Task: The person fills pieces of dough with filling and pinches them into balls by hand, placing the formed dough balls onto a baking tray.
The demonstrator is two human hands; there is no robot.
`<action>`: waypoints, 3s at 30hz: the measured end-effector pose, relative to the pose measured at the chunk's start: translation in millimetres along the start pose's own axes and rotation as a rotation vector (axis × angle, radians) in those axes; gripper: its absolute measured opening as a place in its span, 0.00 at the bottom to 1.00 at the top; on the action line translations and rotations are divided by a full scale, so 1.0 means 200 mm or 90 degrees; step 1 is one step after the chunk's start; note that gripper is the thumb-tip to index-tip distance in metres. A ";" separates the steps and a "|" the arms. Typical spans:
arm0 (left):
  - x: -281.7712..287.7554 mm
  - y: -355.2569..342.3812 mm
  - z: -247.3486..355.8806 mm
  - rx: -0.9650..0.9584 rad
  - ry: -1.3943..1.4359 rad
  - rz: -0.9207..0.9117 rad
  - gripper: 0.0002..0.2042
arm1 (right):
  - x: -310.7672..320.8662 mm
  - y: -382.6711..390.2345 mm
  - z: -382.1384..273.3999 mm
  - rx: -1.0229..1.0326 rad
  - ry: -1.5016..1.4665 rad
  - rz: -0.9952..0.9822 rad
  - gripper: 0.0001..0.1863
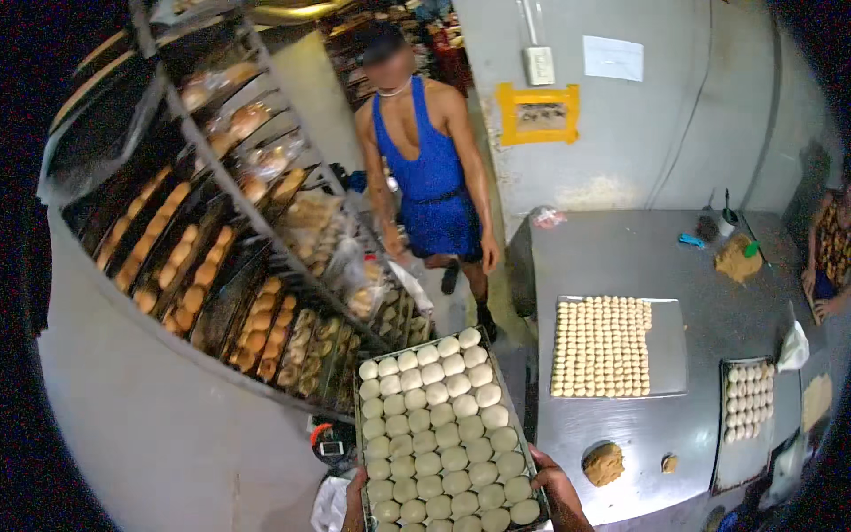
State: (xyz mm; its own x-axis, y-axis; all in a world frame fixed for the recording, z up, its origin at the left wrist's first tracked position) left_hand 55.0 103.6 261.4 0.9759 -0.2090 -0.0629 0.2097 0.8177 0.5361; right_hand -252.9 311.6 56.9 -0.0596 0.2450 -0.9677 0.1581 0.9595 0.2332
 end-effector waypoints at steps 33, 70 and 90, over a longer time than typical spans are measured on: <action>-0.74 -2.15 0.37 -0.020 0.275 -0.403 0.37 | -0.40 -0.97 -0.06 0.236 0.055 -0.026 0.31; -1.68 0.12 -1.91 0.054 -0.296 -0.702 0.19 | 0.89 1.08 -0.46 0.278 0.444 0.358 0.17; -1.95 0.45 -2.08 -0.098 -0.322 -0.565 0.21 | 1.05 1.31 -0.76 0.285 0.488 0.280 0.15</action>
State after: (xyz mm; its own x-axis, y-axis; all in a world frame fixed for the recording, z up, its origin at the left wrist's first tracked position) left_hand -281.8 481.5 -16.2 0.3335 -0.9427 -0.0031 0.8824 0.3110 0.3532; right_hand -373.5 634.9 -71.4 -0.5033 0.7422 -0.4425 0.6678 0.6591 0.3459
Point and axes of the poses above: each hand's wrist, its own y-axis away from the middle knuckle, its own x-axis out of the back of the hand, z = x × y, the point moved 3 cm from there along -y, towards the middle knuckle, and after that the axes turned 5 degrees about -x, right-handed, at the moved point
